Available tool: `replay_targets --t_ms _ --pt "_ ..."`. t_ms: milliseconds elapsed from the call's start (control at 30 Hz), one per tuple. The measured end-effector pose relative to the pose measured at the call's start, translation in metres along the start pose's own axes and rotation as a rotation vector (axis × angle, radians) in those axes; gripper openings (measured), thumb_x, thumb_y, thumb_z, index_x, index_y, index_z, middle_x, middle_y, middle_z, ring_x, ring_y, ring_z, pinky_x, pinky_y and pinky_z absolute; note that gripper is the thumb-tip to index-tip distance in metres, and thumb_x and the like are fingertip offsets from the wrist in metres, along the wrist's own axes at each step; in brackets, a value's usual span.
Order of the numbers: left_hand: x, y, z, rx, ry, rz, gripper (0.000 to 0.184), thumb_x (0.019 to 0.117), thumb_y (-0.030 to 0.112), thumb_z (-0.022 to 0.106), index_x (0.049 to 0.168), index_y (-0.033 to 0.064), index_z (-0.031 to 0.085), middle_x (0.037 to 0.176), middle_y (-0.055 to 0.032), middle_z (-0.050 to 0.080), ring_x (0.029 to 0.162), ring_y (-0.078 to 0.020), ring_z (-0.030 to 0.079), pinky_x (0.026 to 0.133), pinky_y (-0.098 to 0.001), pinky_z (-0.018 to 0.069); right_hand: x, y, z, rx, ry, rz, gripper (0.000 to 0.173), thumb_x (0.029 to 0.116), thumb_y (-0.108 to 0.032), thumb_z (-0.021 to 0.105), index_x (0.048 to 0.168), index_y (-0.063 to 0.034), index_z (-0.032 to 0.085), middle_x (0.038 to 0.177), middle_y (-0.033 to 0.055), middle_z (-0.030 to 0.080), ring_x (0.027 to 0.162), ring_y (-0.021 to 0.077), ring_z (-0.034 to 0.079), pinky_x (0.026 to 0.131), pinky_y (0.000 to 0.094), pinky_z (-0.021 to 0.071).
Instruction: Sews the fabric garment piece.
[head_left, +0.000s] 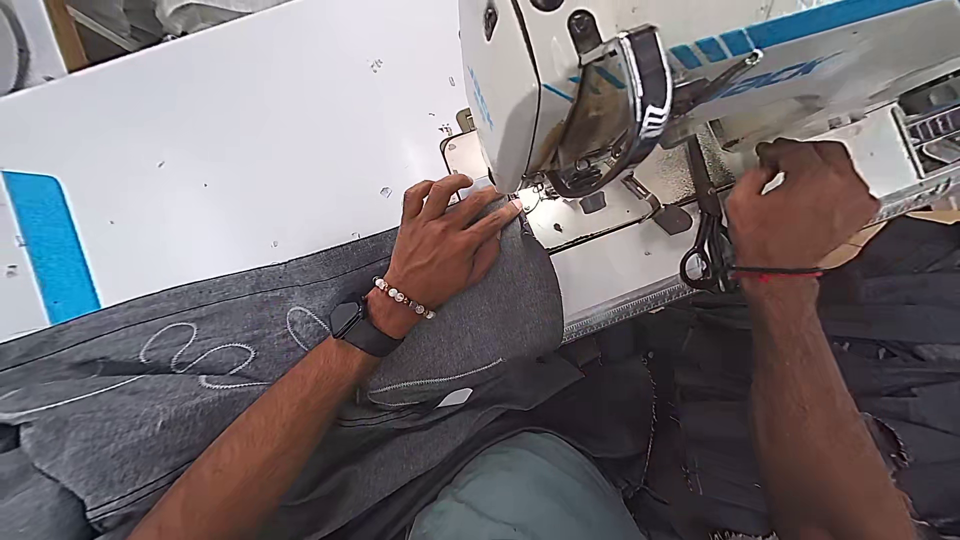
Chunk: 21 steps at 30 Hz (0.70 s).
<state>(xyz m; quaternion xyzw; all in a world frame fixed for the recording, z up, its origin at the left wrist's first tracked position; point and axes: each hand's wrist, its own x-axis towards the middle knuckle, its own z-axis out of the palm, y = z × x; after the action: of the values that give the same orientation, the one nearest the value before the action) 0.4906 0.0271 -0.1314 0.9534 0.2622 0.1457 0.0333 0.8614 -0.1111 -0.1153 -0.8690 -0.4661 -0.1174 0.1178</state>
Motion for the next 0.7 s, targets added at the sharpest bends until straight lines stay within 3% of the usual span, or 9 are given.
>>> replay_targets --t_ms 67,167,200,267,300,400,433,533,700 --pt "0.000 -0.001 0.000 -0.006 0.003 0.032 0.041 0.1021 0.029 0.048 0.138 0.0300 0.067 0.141 -0.0006 0.063 0.134 -0.0303 0.049 0.110 -0.0513 0.0314 -0.007 -0.002 0.005 0.054 0.008 0.010 0.038 0.1032 -0.024 0.046 0.131 -0.0085 0.065 0.133 0.0215 0.063 0.111 0.0441 0.066 0.081 0.0641 0.0528" --pt "-0.002 -0.001 0.001 -0.026 0.012 0.064 0.040 0.1015 0.030 0.050 0.137 0.0304 0.068 0.143 -0.0002 0.062 0.133 -0.0293 0.050 0.109 -0.0507 0.0319 -0.025 -0.013 -0.005 0.187 0.021 -0.002 0.047 0.1033 -0.027 0.051 0.147 -0.0099 0.055 0.160 0.0192 0.042 0.145 0.0382 0.044 0.113 0.0563 0.0416" --pt "-0.002 -0.001 0.001 -0.023 0.005 0.060 0.041 0.1017 0.030 0.049 0.138 0.0303 0.067 0.144 -0.0005 0.062 0.134 -0.0293 0.050 0.109 -0.0508 0.0314 -0.033 -0.024 -0.011 0.242 0.072 -0.018 0.046 0.1028 -0.026 0.053 0.145 -0.0081 0.056 0.160 0.0213 0.039 0.147 0.0375 0.040 0.116 0.0531 0.0391" --pt "-0.001 -0.001 0.001 -0.005 -0.013 0.027 0.044 0.1016 0.032 0.045 0.140 0.0307 0.065 0.144 -0.0001 0.061 0.136 -0.0289 0.047 0.111 -0.0510 0.0292 -0.050 -0.059 -0.022 0.365 0.091 -0.046 0.042 0.1030 -0.022 0.052 0.140 -0.0040 0.059 0.146 0.0211 0.053 0.132 0.0309 0.055 0.106 0.0450 0.0494" --pt "-0.001 -0.001 0.001 0.001 -0.016 0.013 0.044 0.1019 0.032 0.044 0.141 0.0303 0.064 0.144 -0.0009 0.061 0.136 -0.0293 0.047 0.112 -0.0513 0.0285 -0.061 -0.078 -0.024 0.468 0.006 -0.073 0.039 0.1044 -0.019 0.051 0.139 -0.0025 0.059 0.135 0.0180 0.061 0.119 0.0249 0.063 0.095 0.0405 0.0558" --pt "0.001 -0.002 0.000 0.014 -0.020 -0.007 0.045 0.1025 0.032 0.043 0.142 0.0304 0.063 0.143 -0.0017 0.061 0.136 -0.0301 0.047 0.112 -0.0522 0.0279 -0.082 -0.129 -0.018 0.916 -0.462 -0.010 0.031 0.1096 -0.020 0.047 0.135 -0.0097 0.061 0.105 0.0027 0.074 0.081 0.0115 0.075 0.069 0.0323 0.0664" --pt "0.001 -0.003 0.000 0.014 -0.016 -0.005 0.045 0.1025 0.032 0.043 0.142 0.0305 0.064 0.142 -0.0024 0.061 0.135 -0.0306 0.047 0.112 -0.0526 0.0283 -0.084 -0.140 -0.014 0.997 -0.557 0.033 0.030 0.1104 -0.021 0.047 0.131 -0.0116 0.065 0.097 0.0021 0.076 0.073 0.0116 0.074 0.064 0.0322 0.0660" --pt "0.001 -0.003 0.001 -0.002 -0.009 0.001 0.043 0.1022 0.030 0.044 0.139 0.0289 0.066 0.142 -0.0047 0.061 0.135 -0.0321 0.047 0.112 -0.0528 0.0290 -0.084 -0.158 -0.009 0.872 -0.515 0.022 0.027 0.1086 -0.029 0.052 0.121 -0.0191 0.074 0.080 -0.0017 0.071 0.057 0.0088 0.062 0.051 0.0317 0.0538" --pt "0.001 -0.006 0.006 -0.019 0.037 0.027 0.037 0.1027 0.031 0.049 0.133 0.0290 0.070 0.141 -0.0046 0.061 0.135 -0.0318 0.046 0.112 -0.0504 0.0301 -0.088 -0.173 -0.007 0.674 -0.445 -0.016 0.032 0.1015 -0.047 0.061 0.122 -0.0258 0.075 0.073 -0.0069 0.071 0.057 0.0110 0.062 0.053 0.0396 0.0506"
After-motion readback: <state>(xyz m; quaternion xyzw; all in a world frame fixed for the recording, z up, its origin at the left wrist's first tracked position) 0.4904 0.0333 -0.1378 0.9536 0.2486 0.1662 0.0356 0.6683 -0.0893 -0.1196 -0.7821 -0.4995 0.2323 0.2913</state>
